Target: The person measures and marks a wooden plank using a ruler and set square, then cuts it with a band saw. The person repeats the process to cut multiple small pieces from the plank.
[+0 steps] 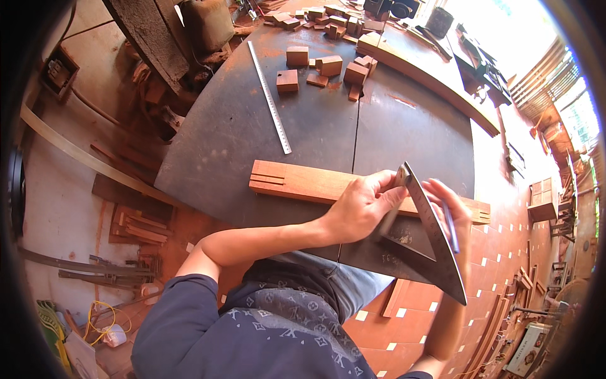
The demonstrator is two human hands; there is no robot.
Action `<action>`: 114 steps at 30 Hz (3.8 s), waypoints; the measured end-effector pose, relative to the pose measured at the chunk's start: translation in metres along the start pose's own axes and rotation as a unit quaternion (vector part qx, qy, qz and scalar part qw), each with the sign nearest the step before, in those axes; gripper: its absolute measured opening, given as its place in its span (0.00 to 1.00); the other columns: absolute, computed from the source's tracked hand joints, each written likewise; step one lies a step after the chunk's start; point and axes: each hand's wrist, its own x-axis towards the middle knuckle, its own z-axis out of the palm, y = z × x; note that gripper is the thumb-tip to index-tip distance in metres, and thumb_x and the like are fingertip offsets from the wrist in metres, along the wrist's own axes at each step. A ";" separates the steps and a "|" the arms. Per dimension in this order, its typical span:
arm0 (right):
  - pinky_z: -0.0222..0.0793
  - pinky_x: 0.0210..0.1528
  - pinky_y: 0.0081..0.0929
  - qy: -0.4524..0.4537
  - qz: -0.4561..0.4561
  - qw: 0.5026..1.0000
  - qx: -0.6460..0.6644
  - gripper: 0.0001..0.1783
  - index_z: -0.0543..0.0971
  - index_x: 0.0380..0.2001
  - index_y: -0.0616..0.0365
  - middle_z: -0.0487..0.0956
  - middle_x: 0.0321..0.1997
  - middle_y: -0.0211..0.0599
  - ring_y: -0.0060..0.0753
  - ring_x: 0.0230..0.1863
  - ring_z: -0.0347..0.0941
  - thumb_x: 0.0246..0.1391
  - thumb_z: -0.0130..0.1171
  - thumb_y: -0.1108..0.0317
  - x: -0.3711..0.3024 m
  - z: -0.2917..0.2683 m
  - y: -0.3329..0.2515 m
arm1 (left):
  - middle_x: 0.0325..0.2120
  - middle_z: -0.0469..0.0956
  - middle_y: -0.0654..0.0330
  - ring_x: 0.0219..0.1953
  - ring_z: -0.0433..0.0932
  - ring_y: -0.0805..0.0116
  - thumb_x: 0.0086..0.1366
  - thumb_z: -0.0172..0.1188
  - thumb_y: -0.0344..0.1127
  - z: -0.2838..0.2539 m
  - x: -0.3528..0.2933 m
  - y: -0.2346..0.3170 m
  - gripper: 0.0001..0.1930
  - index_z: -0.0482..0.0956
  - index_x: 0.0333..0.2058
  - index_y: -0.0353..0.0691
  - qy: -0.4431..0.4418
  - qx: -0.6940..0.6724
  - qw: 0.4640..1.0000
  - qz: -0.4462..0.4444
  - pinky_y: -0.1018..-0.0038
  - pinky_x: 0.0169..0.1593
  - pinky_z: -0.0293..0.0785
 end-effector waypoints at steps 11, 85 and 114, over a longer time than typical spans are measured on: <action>0.69 0.40 0.18 -0.155 -0.050 0.977 0.140 0.22 0.86 0.57 0.65 0.81 0.36 0.23 0.14 0.36 0.72 0.70 0.70 0.58 0.026 0.105 -0.041 | 0.55 0.81 0.61 0.52 0.78 0.77 0.84 0.58 0.46 -0.039 -0.037 0.008 0.22 0.78 0.65 0.36 0.138 -0.016 0.989 0.047 0.74 0.56 0.78; 0.71 0.29 0.36 -0.366 -0.185 0.897 -0.165 0.21 0.89 0.32 0.64 0.82 0.20 0.43 0.32 0.21 0.74 0.57 0.80 0.53 0.132 0.247 -0.091 | 0.30 0.83 0.62 0.30 0.80 0.77 0.80 0.62 0.42 -0.124 -0.135 -0.017 0.16 0.86 0.46 0.31 0.247 -0.176 0.938 -0.169 0.77 0.38 0.79; 0.75 0.31 0.35 -0.333 -0.204 0.901 -0.191 0.18 0.90 0.33 0.64 0.85 0.23 0.45 0.33 0.23 0.81 0.57 0.79 0.57 0.133 0.244 -0.102 | 0.30 0.83 0.63 0.31 0.79 0.78 0.81 0.60 0.41 -0.121 -0.136 -0.012 0.16 0.86 0.46 0.31 0.254 -0.130 0.943 -0.171 0.78 0.39 0.78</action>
